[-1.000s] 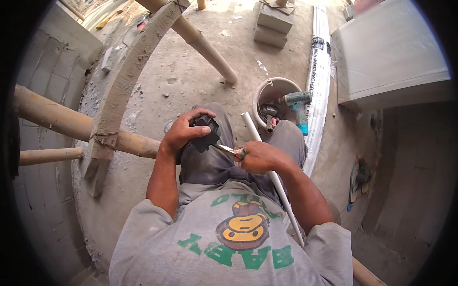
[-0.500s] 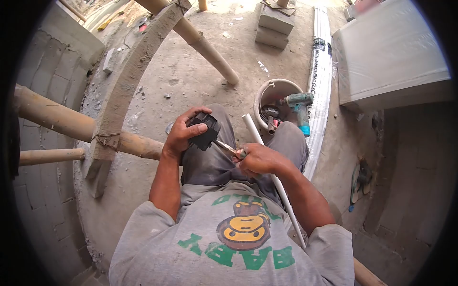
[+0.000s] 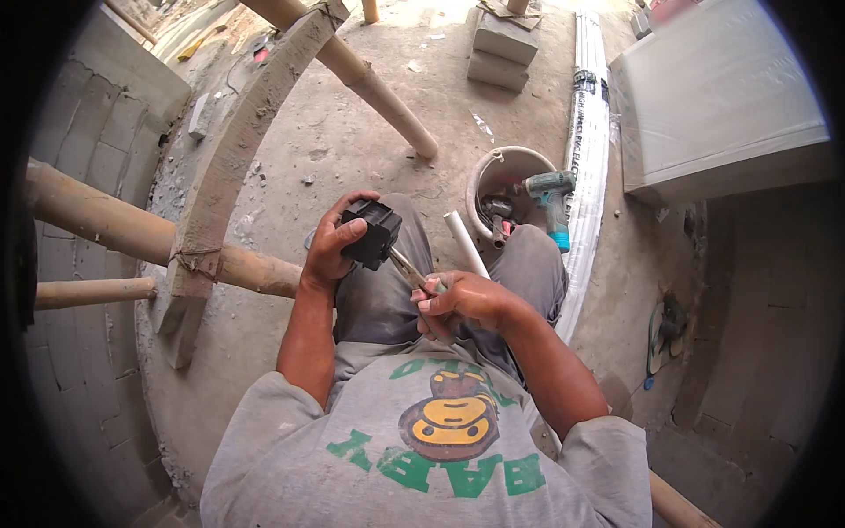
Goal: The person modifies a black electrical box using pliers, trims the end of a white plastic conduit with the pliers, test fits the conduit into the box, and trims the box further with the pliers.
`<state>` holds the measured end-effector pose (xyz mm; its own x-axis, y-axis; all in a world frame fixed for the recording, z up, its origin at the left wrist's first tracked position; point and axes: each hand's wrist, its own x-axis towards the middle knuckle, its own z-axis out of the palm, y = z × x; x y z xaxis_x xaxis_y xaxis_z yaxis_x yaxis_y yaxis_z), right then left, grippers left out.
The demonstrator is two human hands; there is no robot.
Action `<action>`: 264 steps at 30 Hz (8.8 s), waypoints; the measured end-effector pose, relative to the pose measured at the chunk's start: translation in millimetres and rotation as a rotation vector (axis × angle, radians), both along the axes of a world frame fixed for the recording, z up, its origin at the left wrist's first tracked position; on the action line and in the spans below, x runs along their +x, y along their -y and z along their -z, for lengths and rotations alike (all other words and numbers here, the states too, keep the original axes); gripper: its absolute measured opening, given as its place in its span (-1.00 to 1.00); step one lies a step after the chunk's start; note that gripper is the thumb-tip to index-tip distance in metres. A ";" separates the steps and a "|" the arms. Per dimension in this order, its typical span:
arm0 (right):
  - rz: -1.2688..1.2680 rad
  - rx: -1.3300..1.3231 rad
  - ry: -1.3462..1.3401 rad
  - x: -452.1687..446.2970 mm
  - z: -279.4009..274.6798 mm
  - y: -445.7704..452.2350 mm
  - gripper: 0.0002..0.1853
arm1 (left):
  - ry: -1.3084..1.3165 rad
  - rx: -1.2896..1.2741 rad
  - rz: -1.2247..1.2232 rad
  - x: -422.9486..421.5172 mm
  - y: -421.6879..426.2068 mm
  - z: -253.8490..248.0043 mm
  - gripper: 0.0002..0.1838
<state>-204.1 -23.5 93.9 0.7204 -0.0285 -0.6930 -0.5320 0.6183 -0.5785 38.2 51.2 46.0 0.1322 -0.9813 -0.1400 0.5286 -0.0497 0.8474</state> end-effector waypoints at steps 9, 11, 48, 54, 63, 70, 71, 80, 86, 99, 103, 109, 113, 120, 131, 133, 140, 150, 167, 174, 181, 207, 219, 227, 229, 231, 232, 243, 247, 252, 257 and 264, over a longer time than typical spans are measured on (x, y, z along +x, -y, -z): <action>-0.466 -0.526 -0.175 3.5 -27.0 26.6 -0.81 | 0.247 0.019 0.198 4.4 4.7 -0.8 -0.44; -0.346 -0.409 -0.125 1.2 -15.3 24.0 -0.82 | 0.122 0.051 0.135 4.0 3.6 -3.5 -0.44; -0.085 -0.207 -0.061 -1.1 1.9 10.7 -0.82 | 0.007 0.013 0.026 0.7 0.9 2.2 -0.44; -0.254 -0.617 -0.117 10.6 -19.8 2.4 -0.88 | -0.085 0.017 0.070 3.4 0.5 9.7 -0.45; 0.004 -0.623 -0.071 -17.2 2.7 -13.2 -0.77 | -0.500 0.064 -0.036 -1.3 1.1 30.9 -0.37; -0.028 -0.574 -0.038 -9.8 -20.5 -15.9 -0.84 | -0.614 0.003 -0.065 -8.6 0.7 33.3 -0.37; 0.010 -0.486 -0.025 -7.6 -21.3 -18.5 -0.82 | -0.590 -0.008 -0.090 -10.1 0.6 35.5 -0.36; -0.034 -0.239 -0.065 4.2 -25.7 -17.5 -0.71 | -0.338 -0.037 -0.074 -8.5 -3.6 32.3 -0.27; -0.107 -0.233 -0.089 3.6 -25.8 -9.2 -0.74 | -0.290 -0.058 -0.072 -13.1 -2.7 25.8 -0.25; 0.018 0.073 0.082 -5.8 -2.5 -23.3 -0.79 | -0.209 -0.146 0.010 -9.5 2.3 6.2 -0.24; -0.023 0.106 0.094 -9.7 4.4 -29.0 -0.79 | -0.169 -0.120 0.146 -2.4 0.2 6.7 -0.29; -0.489 -0.369 -0.137 -12.6 -14.7 4.4 -0.77 | 0.247 0.026 0.355 3.0 3.4 -27.2 -0.32; -0.574 -1.117 -0.137 -16.2 -3.9 14.6 -0.75 | 0.377 -0.061 0.266 2.4 4.8 -17.6 -0.38; -0.530 -1.582 -0.502 10.3 -24.8 -7.9 -0.69 | 0.692 0.096 0.156 -0.5 -11.2 1.6 -0.46; -0.681 -1.930 -0.409 17.5 -1.5 -13.8 -0.71 | 0.769 0.300 0.065 4.7 -19.3 -13.1 -0.68; -0.632 -1.727 -0.394 7.2 -1.3 -15.8 -0.71 | 0.695 0.211 -0.063 4.6 -25.9 -2.0 -0.70; -0.181 -0.475 -0.122 -3.3 4.7 -31.4 -0.77 | 0.278 -0.040 -0.198 2.3 -46.2 30.7 -0.62; -0.165 -0.118 -0.115 18.7 -7.5 -36.4 -0.83 | 0.321 0.008 -0.248 -6.1 -50.5 30.2 -0.74; -0.207 0.220 0.057 21.7 22.7 -32.8 -0.84 | 0.257 0.042 -0.076 19.5 -76.2 25.2 -0.82; -0.146 0.212 0.078 30.8 25.2 -45.2 -0.85 | 0.310 0.029 -0.209 7.3 -76.6 32.1 -0.84; -0.268 -0.079 -0.108 40.7 3.3 -41.4 -0.80 | 0.324 0.183 -0.199 -1.6 -71.0 16.6 -0.76; 0.019 0.364 0.154 26.5 36.8 -52.4 -0.74 | 0.288 0.095 -0.255 -1.1 -72.8 52.3 -0.62; 0.004 0.285 0.118 31.3 33.5 -43.0 -0.78 | 0.524 0.110 -0.267 -4.6 -53.0 33.3 -0.72; -0.420 -1.373 -0.235 39.1 -6.9 -29.2 -0.78 | 1.218 0.536 -0.244 -18.0 -16.2 -16.3 -0.57; -0.517 -1.680 -0.317 40.8 -14.8 -27.3 -0.75 | 1.289 0.627 -0.156 -20.2 -0.4 -22.3 -0.51; -0.620 -1.892 -0.409 39.7 -15.1 -22.8 -0.76 | 1.317 0.678 -0.069 -20.8 11.1 -26.7 -0.53; -0.646 -1.946 -0.410 37.2 -14.7 -18.9 -0.76 | 1.280 0.684 -0.053 -19.9 14.1 -28.6 -0.43; -0.180 -1.152 -0.185 16.0 20.6 -2.2 -0.73 | 1.083 0.435 -0.062 -1.1 -22.7 0.9 -0.53; -0.132 -1.124 -0.147 23.8 48.8 -25.2 -0.73 | 0.967 0.277 -0.123 -18.8 -24.4 19.7 -0.60; -0.111 -1.119 -0.079 24.4 50.2 -29.5 -0.75 | 1.298 -0.051 -0.121 0.4 -30.3 23.4 -0.66; -0.130 -1.238 0.141 2.0 32.0 -35.5 -0.81 | 1.102 0.173 -0.190 -3.5 -35.9 30.7 -0.68; 0.334 -0.846 0.050 3.8 35.1 -39.4 -0.57 | 0.879 0.064 -0.244 -9.5 -62.3 46.7 -0.74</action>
<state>-200.3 15.9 58.8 0.6118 -0.7261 -0.3139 -0.3634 0.0945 -0.9268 28.7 113.6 -0.7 0.4199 -0.9058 0.0566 -0.3042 -0.0817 0.9491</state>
